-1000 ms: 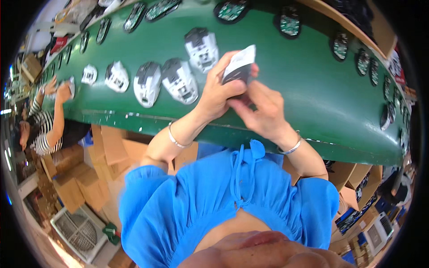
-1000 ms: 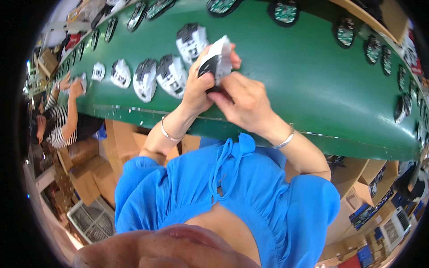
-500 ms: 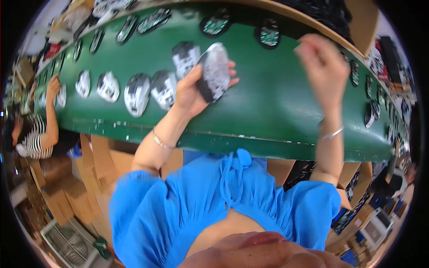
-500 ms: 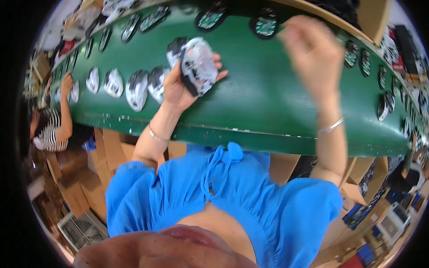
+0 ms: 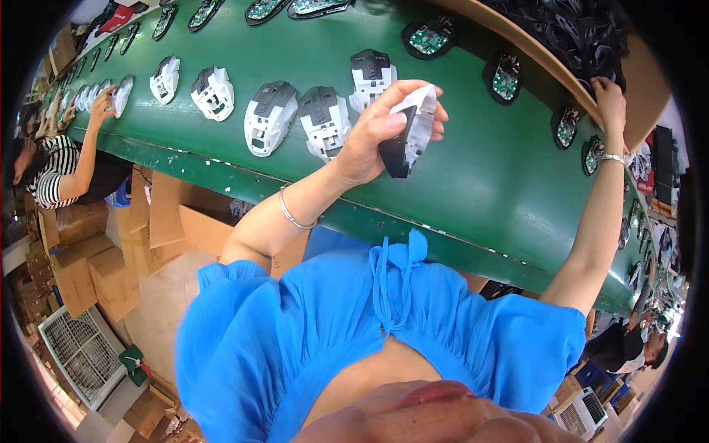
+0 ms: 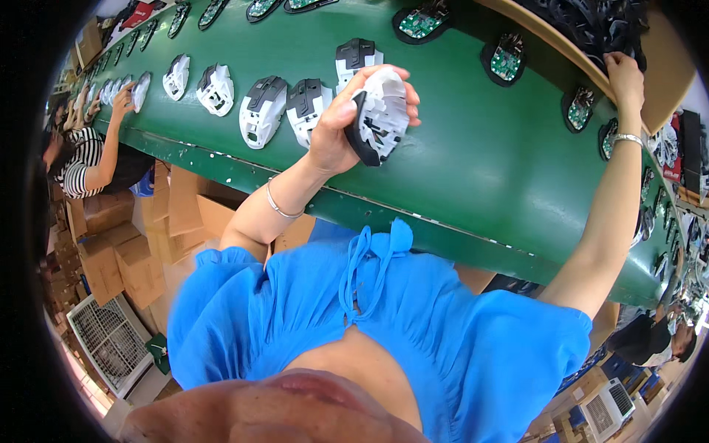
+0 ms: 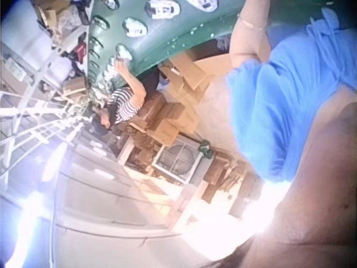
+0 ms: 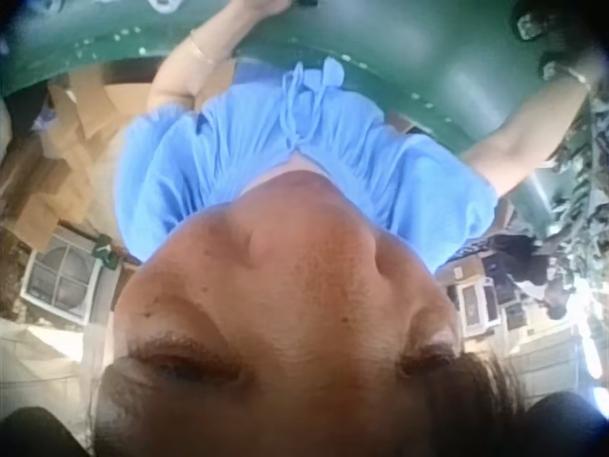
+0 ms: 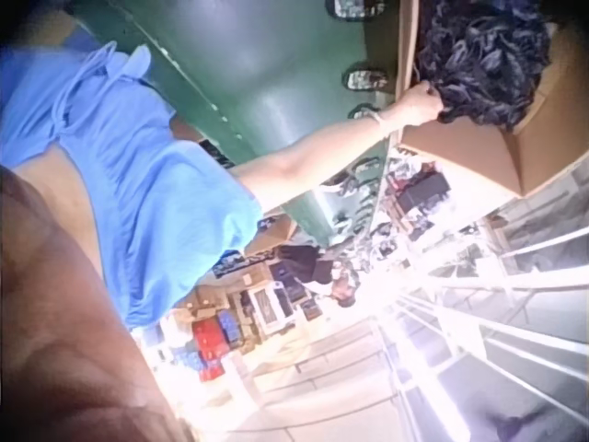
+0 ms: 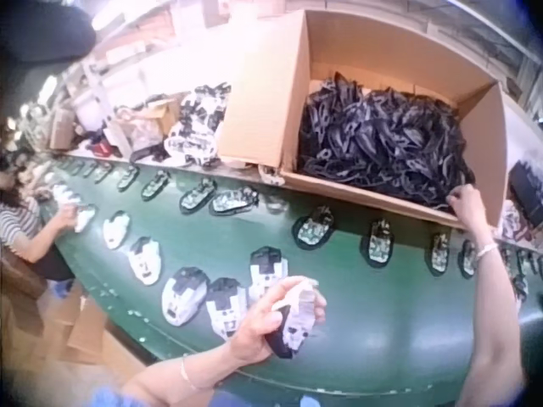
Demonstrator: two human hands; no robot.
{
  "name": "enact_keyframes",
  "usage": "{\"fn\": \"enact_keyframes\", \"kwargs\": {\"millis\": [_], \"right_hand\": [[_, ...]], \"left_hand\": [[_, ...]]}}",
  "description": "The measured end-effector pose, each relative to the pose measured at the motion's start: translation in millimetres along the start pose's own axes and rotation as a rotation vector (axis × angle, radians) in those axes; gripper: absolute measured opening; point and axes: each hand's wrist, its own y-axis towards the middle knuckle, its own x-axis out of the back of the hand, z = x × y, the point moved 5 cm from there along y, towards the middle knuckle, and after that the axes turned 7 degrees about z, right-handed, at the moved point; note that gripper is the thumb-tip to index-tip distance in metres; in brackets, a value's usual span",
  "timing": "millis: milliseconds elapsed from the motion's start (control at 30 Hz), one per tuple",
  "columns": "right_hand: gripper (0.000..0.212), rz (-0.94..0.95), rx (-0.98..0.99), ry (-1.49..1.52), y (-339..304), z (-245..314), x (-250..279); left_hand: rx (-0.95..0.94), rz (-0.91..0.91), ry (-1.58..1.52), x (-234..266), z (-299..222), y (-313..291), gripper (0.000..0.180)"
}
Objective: The person assembles computer mouse casings along an assembly line by attaching side panels onto mouse casings by hand and placing the assembled casings onto the conveyor belt.
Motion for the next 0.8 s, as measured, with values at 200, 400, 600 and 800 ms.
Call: {"fn": "enact_keyframes", "kwargs": {"millis": [200,400,600,800], "right_hand": [[0.039,-0.281,-0.148,-0.182,-29.2,23.6,29.1],[0.037,-0.517,-0.114,-0.108,-26.4,-3.1,24.4],[0.032,-0.745,-0.097,0.220,-36.5,-11.9,26.8],[0.018,-0.396,-0.016,1.770,-60.8,-9.0,25.8]], "left_hand": [[-0.062,0.157,-0.282,-9.8,-0.7,3.6,0.068],[-0.021,0.035,-0.312,-2.3,-3.5,3.2,0.059],[0.168,-0.181,-0.569,6.5,8.8,-0.1,0.062],[0.295,-0.084,-0.628,-2.1,14.0,-5.4,0.070]]}}
